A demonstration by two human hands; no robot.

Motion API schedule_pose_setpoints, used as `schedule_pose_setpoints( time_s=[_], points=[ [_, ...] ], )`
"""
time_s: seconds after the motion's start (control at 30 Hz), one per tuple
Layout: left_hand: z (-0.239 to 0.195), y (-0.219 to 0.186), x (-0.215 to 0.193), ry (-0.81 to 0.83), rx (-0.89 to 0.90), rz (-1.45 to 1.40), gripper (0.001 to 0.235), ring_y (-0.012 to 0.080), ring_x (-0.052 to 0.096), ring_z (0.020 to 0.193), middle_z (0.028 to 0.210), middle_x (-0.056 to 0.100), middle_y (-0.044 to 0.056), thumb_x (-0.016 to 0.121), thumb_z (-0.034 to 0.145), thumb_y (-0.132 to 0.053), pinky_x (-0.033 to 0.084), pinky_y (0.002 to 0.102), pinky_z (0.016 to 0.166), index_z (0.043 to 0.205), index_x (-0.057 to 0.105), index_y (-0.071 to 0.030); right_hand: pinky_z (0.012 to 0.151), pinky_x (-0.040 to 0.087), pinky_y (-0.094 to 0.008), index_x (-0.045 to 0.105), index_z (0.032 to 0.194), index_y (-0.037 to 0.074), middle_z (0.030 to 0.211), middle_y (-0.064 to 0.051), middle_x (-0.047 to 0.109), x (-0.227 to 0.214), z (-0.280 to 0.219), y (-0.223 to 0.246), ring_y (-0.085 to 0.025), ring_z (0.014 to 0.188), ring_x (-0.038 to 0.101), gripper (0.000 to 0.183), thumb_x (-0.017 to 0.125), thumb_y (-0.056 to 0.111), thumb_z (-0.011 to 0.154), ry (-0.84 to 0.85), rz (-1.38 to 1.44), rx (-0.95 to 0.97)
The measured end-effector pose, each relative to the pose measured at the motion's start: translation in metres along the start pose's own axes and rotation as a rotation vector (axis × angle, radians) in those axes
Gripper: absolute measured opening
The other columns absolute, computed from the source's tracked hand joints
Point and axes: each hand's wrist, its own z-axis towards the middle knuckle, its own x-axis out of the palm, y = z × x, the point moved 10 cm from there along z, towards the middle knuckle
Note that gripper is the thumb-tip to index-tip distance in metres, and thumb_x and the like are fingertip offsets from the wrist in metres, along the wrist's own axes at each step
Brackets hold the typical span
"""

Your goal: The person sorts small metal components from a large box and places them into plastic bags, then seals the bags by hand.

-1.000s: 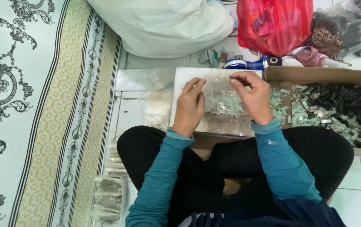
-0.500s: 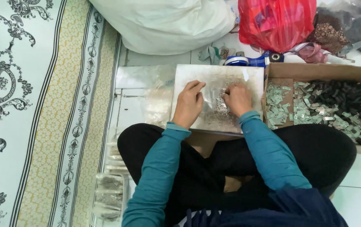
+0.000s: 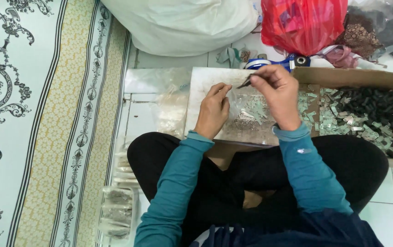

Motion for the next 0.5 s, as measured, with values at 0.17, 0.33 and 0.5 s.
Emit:
schedule_pose_setpoints(
  time_s=[0.17, 0.33, 0.5],
  points=[
    [0.007, -0.017, -0.034, -0.071, 0.032, 0.031, 0.035, 0.0471, 0.069, 0.105, 0.128, 0.059, 0.028, 0.051, 0.099, 0.010, 0.066, 0.050, 0.080, 0.134, 0.059, 0.010, 0.073, 0.055, -0.030, 0.076, 0.109, 0.004, 0.086, -0.011, 0.074, -0.009, 0.001, -0.017, -0.012, 0.081, 0.066, 0.013, 0.080, 0.002, 0.098, 0.003, -0.159, 0.011],
    [-0.005, -0.060, -0.092, -0.196, 0.114, -0.023, 0.039, 0.0388, 0.074, 0.095, 0.130, 0.059, 0.022, 0.052, 0.103, 0.009, 0.066, 0.039, 0.073, 0.140, 0.059, 0.002, 0.072, 0.054, -0.029, 0.079, 0.109, 0.009, 0.083, -0.007, 0.073, -0.056, -0.002, -0.112, -0.013, 0.079, 0.068, 0.013, 0.081, 0.010, 0.096, -0.055, -0.311, 0.180],
    [-0.015, -0.107, -0.123, -0.287, 0.195, -0.073, 0.039, 0.0194, 0.071, 0.084, 0.131, 0.061, 0.016, 0.053, 0.105, 0.009, 0.067, 0.030, 0.072, 0.143, 0.059, -0.003, 0.080, 0.058, -0.053, 0.080, 0.100, 0.007, 0.086, -0.019, 0.075, -0.033, -0.028, -0.203, -0.043, 0.092, 0.073, 0.021, 0.083, 0.025, 0.089, 0.206, -0.674, 0.309]
  ],
)
